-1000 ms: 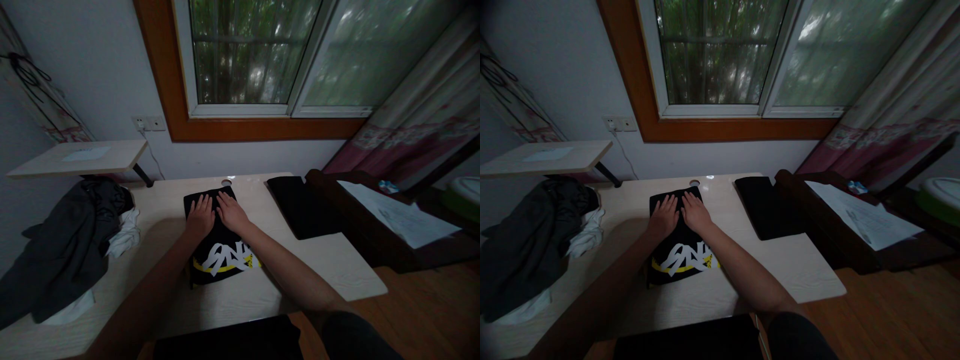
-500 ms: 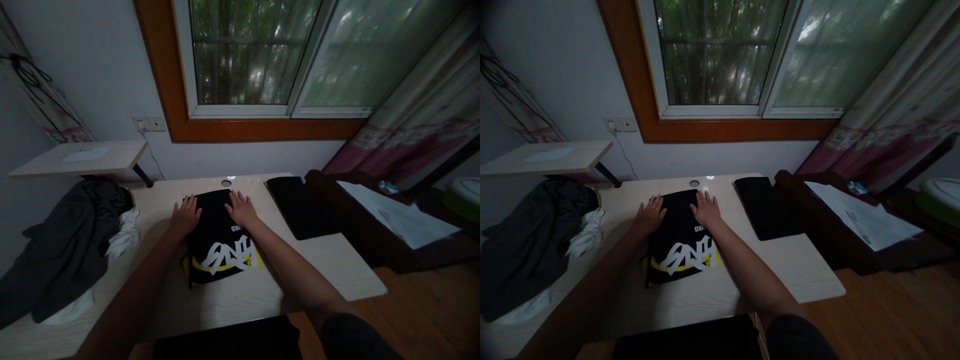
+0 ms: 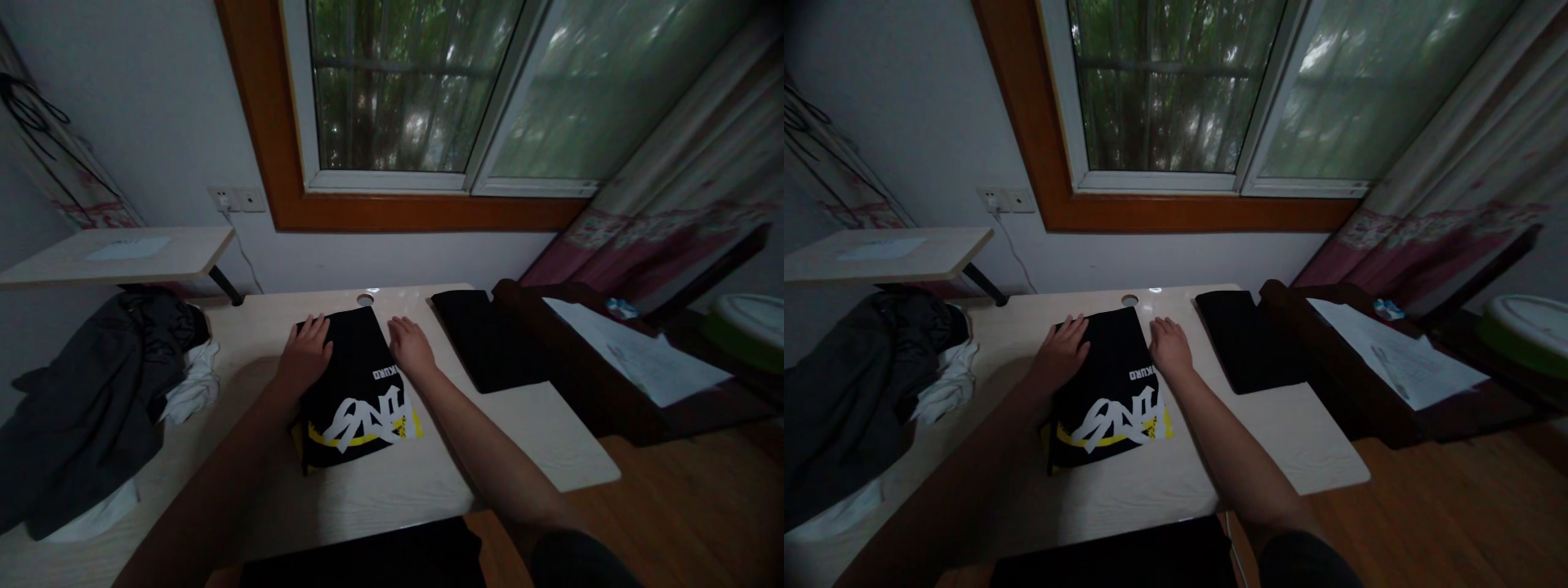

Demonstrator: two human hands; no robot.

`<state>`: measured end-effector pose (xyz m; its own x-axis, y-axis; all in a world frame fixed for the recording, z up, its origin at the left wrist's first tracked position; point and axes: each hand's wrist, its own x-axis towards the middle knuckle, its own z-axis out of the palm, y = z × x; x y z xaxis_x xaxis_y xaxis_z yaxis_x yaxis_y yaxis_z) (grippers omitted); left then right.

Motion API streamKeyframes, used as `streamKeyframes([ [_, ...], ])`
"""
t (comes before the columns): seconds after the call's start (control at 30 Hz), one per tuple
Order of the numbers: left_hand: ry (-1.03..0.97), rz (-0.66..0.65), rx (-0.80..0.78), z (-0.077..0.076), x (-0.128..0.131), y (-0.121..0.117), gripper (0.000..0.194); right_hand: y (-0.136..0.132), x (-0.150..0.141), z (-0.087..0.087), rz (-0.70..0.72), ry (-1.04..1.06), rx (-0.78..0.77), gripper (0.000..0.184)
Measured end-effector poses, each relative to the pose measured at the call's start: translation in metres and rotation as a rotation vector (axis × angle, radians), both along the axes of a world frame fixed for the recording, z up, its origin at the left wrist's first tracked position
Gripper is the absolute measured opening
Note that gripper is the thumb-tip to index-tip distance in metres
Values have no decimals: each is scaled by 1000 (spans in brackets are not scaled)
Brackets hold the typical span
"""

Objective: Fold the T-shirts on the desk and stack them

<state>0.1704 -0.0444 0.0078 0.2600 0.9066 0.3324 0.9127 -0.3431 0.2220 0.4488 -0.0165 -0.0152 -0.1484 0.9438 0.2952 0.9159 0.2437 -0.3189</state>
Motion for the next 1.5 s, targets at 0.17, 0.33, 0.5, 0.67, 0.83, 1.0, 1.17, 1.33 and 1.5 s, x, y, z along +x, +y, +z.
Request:
streamKeyframes([
  [0.17,115,-234,40,-1,50,-1,57,-3,2,4,-10,-13,54,45],
  [0.33,155,-218,-57,-19,56,15,56,-6,0,6,-14,-5,75,41],
  [0.5,147,-244,-85,-23,47,23,57,-5,-1,7,-10,27,77,40],
  [0.67,129,-284,-102,-21,37,30,56,-4,0,6,-19,28,58,36],
  [0.83,81,-197,-121,-24,10,42,52,-5,0,4,-12,32,77,36],
  [1.0,53,-127,-144,-27,-23,43,54,-6,0,4,-21,53,78,42],
  [1.17,32,-50,-133,-30,-45,38,55,-4,2,4,-9,73,62,44],
  [1.33,38,-2,-121,-32,-52,35,55,-2,3,1,-5,36,93,41],
  [1.5,86,154,-103,-35,-72,29,54,-1,3,-5,-15,3,116,36],
])
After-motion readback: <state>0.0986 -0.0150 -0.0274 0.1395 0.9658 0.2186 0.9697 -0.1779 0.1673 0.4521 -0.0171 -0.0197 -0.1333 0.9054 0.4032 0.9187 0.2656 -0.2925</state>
